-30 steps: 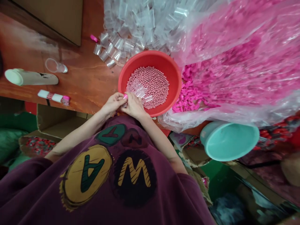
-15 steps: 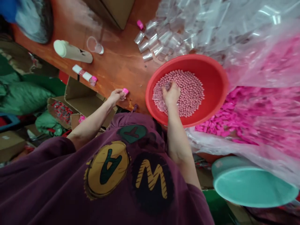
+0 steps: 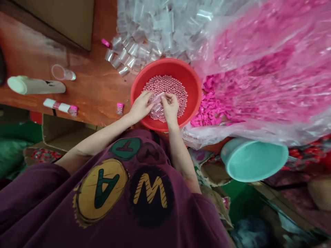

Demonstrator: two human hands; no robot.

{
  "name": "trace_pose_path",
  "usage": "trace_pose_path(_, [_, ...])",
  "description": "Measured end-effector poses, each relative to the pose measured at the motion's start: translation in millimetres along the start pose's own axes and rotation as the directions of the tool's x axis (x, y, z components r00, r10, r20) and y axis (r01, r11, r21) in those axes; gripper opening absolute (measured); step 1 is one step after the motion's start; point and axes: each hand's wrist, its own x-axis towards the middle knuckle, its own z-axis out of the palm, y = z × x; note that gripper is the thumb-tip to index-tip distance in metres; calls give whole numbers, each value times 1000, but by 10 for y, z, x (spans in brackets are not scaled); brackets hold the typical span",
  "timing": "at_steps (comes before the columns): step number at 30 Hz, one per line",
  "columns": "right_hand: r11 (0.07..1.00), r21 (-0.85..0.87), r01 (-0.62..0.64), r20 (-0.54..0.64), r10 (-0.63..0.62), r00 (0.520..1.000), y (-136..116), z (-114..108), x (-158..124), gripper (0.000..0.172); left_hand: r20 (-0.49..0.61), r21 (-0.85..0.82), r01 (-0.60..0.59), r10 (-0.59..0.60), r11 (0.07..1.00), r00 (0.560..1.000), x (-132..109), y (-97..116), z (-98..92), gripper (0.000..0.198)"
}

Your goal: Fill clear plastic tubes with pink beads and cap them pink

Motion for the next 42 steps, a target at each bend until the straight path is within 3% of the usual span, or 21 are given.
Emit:
trace_pose_path(3, [999,43,28,-128,-23,991,-12,-23,-118,43,86,38,1,-4,999,996,140,35,211,35])
trace_pose_path(5, [978,196,-67,-160,99,982,2,-40,-138,38,96,-56,39,-33,998,995,187,23,294,37])
trace_pose_path(7, [890,385,-243,-73,292,954,0,-51,-125,29,103,-203,137,-118,970,988,213,14,341,50])
trace_pose_path(9, [721,533,-443,102,465,879,-28,-41,-94,17,99,-303,230,-209,925,973,230,9,364,58])
trace_pose_path(11, [558,600,-573,248,552,797,-71,-10,-58,12,51,-326,239,-235,915,971,251,3,372,50])
trace_pose_path(13, [447,634,-631,319,592,740,-106,28,-20,17,-5,-304,190,-201,934,979,287,-9,373,40])
trace_pose_path(15, [396,653,-646,338,610,717,-118,56,13,24,15,-280,178,-181,943,983,346,-20,374,36])
trace_pose_path(17, [359,666,-654,350,624,699,-112,61,32,25,103,-252,216,-195,943,975,431,-22,378,39])
trace_pose_path(19, [382,644,-663,346,627,698,-105,34,17,21,186,-186,214,-179,959,966,541,-15,377,41])
trace_pose_path(22, [524,545,-654,279,623,731,-128,-108,-102,28,274,25,47,-52,999,960,737,-19,342,38])
trace_pose_path(24, [681,451,-576,202,551,810,-158,-319,-232,34,338,233,-75,-9,970,941,874,-51,298,35])
trace_pose_path(27, [870,325,-370,47,376,925,-143,-838,-398,39,402,480,-151,-64,864,913,1047,-107,299,26])
trace_pose_path(28, [905,279,-320,-46,345,937,-106,-1041,-420,38,422,518,-164,-84,840,903,1086,-107,347,26])
trace_pose_path(30, [953,99,-285,-292,302,908,24,-1428,-391,31,471,522,-192,-93,831,877,1118,-54,537,31])
trace_pose_path(32, [926,-192,-324,-476,201,856,200,-1705,-278,22,525,471,-220,-71,854,848,1092,63,817,36])
trace_pose_path(33, [876,-333,-348,-502,148,852,290,-1784,-203,19,545,443,-223,-63,868,836,1063,132,962,38])
trace_pose_path(36, [703,-601,-381,-412,136,901,505,-1798,5,23,563,337,-192,-34,922,826,960,294,1273,40])
trace_pose_path(39, [593,-700,-398,-361,187,914,615,-1687,98,33,485,162,-144,48,976,873,878,323,1272,40])
trace_pose_path(42, [613,-696,-374,-395,108,912,675,-1689,85,25,327,0,-179,169,984,930,793,297,1056,34])
